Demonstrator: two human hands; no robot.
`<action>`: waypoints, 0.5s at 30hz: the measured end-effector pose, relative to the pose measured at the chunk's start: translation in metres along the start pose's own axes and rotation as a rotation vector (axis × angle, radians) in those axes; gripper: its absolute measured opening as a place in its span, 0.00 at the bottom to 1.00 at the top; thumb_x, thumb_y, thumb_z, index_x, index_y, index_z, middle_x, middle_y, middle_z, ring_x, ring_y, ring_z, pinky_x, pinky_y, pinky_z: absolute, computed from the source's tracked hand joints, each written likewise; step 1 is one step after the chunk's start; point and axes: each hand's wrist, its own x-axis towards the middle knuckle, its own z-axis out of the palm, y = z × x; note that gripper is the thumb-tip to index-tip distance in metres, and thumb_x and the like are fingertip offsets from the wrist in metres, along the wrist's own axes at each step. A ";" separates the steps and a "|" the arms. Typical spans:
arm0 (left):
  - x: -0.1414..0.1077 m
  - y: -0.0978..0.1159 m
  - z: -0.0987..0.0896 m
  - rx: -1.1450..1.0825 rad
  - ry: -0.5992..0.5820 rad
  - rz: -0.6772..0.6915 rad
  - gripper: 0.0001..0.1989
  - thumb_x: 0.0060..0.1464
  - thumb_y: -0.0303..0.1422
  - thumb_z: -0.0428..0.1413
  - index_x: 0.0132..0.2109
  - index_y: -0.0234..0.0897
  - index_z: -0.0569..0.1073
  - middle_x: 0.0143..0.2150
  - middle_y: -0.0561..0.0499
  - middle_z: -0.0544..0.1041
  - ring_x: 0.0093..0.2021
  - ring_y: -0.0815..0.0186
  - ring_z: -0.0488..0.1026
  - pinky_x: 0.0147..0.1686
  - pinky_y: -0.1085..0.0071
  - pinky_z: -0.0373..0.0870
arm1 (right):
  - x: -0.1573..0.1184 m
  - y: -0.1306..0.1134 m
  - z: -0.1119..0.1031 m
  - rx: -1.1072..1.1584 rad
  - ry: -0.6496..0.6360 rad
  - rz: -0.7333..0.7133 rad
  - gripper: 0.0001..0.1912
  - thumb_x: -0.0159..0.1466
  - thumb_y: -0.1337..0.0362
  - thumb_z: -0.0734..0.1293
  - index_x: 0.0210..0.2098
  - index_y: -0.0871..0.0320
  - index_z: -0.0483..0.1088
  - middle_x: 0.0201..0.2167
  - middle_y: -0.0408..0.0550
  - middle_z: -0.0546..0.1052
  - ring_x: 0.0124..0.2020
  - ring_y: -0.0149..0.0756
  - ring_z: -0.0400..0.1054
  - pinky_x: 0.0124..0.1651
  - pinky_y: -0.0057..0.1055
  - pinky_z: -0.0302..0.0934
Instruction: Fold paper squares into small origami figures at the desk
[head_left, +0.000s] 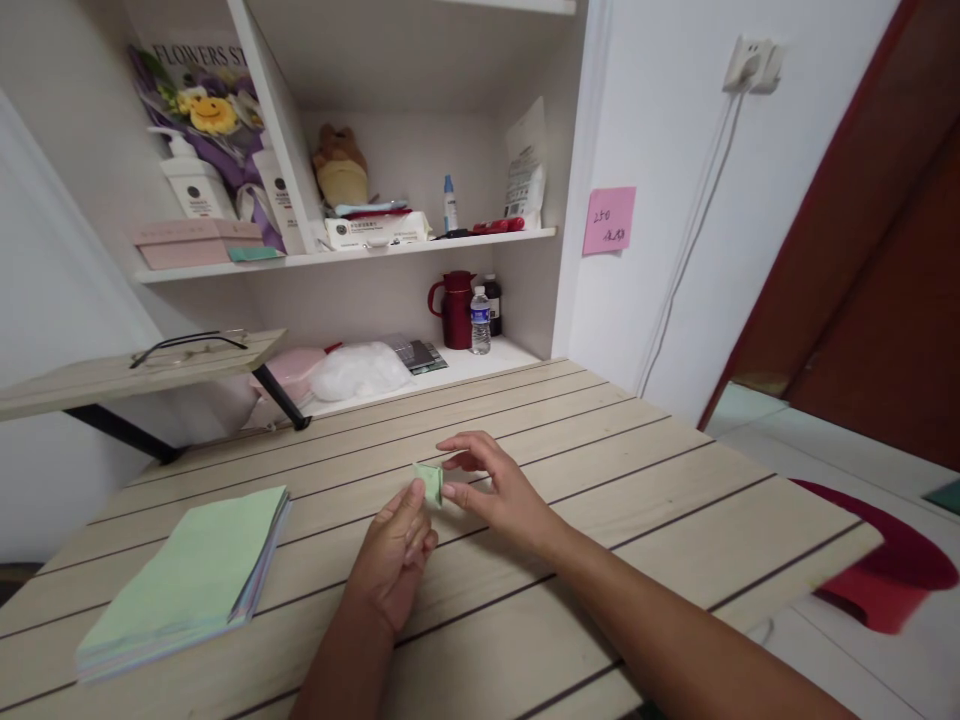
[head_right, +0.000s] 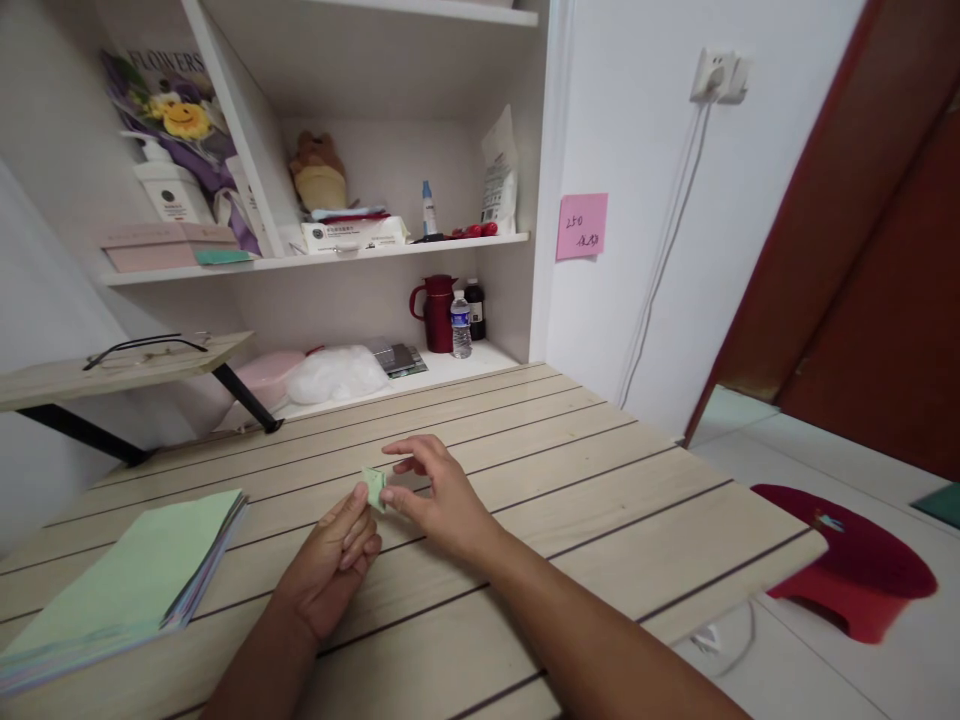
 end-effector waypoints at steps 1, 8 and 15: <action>0.000 -0.001 0.000 -0.017 -0.018 -0.010 0.16 0.49 0.41 0.65 0.29 0.36 0.69 0.14 0.67 0.50 0.16 0.80 0.43 0.22 0.79 0.57 | 0.000 -0.001 0.001 0.011 -0.011 -0.005 0.24 0.57 0.66 0.72 0.53 0.49 0.68 0.53 0.49 0.67 0.47 0.38 0.69 0.52 0.37 0.63; -0.001 -0.003 0.001 -0.036 -0.111 -0.078 0.17 0.53 0.40 0.63 0.27 0.36 0.66 0.15 0.66 0.52 0.16 0.80 0.44 0.23 0.79 0.58 | -0.002 -0.005 0.006 0.049 -0.021 0.015 0.24 0.57 0.72 0.67 0.53 0.51 0.68 0.48 0.47 0.71 0.41 0.33 0.69 0.46 0.33 0.65; -0.001 -0.002 0.001 -0.056 -0.108 -0.094 0.18 0.56 0.39 0.61 0.26 0.36 0.64 0.15 0.65 0.53 0.16 0.79 0.42 0.23 0.79 0.58 | -0.002 -0.006 0.006 0.078 -0.002 0.011 0.24 0.57 0.73 0.65 0.52 0.52 0.69 0.45 0.46 0.70 0.36 0.29 0.68 0.45 0.31 0.65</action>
